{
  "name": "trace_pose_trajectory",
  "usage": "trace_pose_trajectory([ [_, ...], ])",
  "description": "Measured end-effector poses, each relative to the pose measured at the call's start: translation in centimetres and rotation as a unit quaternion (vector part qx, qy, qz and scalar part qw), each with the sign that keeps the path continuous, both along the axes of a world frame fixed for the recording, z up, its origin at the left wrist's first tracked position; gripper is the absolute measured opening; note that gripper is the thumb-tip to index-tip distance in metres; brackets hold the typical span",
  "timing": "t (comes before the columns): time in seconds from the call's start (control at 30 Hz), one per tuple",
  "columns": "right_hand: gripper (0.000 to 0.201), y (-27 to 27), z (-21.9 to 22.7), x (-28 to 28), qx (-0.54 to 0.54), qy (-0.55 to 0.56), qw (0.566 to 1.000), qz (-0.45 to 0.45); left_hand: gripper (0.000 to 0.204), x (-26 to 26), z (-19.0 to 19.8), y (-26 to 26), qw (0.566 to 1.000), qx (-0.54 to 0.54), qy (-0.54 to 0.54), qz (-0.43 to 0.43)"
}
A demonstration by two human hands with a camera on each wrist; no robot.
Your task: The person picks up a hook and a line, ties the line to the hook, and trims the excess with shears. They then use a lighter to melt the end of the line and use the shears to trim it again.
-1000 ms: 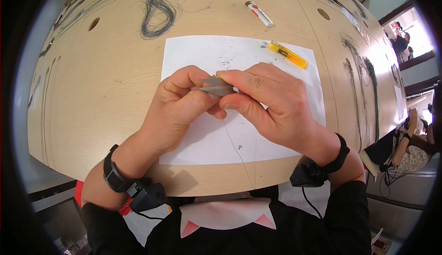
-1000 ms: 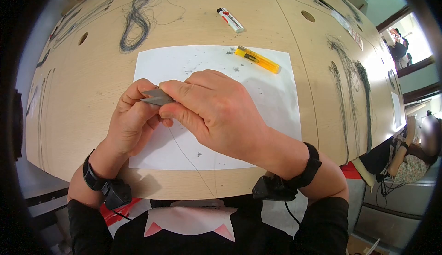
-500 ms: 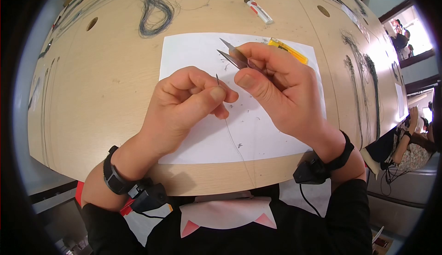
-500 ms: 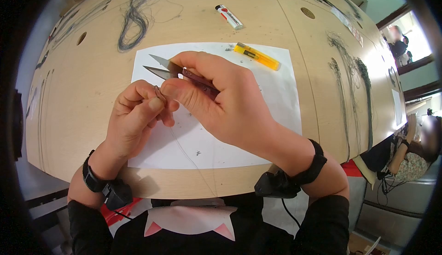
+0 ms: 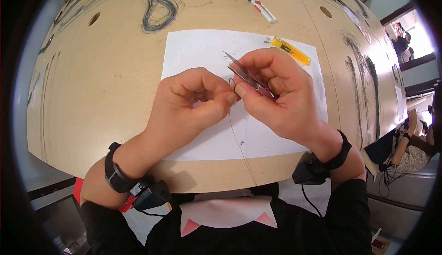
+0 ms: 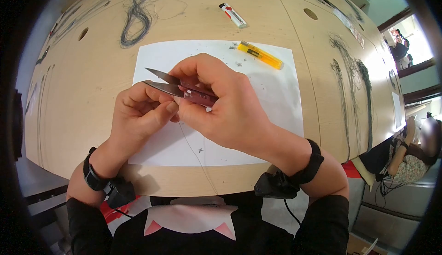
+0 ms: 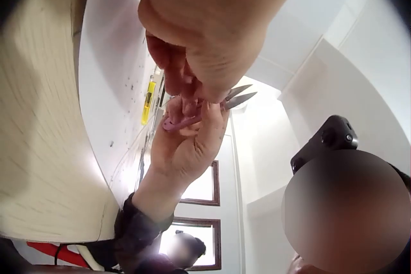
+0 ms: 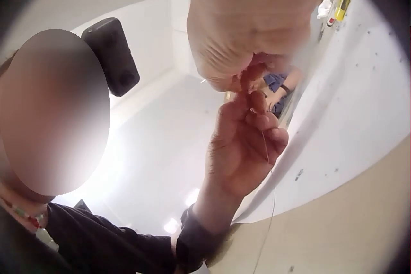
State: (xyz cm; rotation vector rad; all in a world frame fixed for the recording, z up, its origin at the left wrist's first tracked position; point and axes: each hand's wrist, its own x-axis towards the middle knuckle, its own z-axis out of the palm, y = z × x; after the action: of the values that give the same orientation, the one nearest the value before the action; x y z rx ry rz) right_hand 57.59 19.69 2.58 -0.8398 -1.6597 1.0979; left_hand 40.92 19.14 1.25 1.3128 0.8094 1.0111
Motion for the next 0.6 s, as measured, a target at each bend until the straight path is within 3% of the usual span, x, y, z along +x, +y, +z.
trace_pose_trajectory([
  [0.1, 0.023, -0.13, 0.3, -0.04, -0.03, -0.002, 1.0, 0.0, 0.003, 0.06, 0.08, -0.03, 1.0, -0.008, -0.027, -0.012],
  [0.3, 0.022, 0.38, 0.47, 0.45, 0.012, -0.045, 0.998, -0.03, 0.004, 0.2, 0.09, -0.04, 0.999, -0.005, -0.033, -0.005],
  [0.6, 0.022, 0.1, 0.18, 0.18, -0.031, -0.014, 0.999, 0.01, 0.003, 0.03, 0.2, -0.02, 0.999, -0.03, -0.034, -0.023],
])
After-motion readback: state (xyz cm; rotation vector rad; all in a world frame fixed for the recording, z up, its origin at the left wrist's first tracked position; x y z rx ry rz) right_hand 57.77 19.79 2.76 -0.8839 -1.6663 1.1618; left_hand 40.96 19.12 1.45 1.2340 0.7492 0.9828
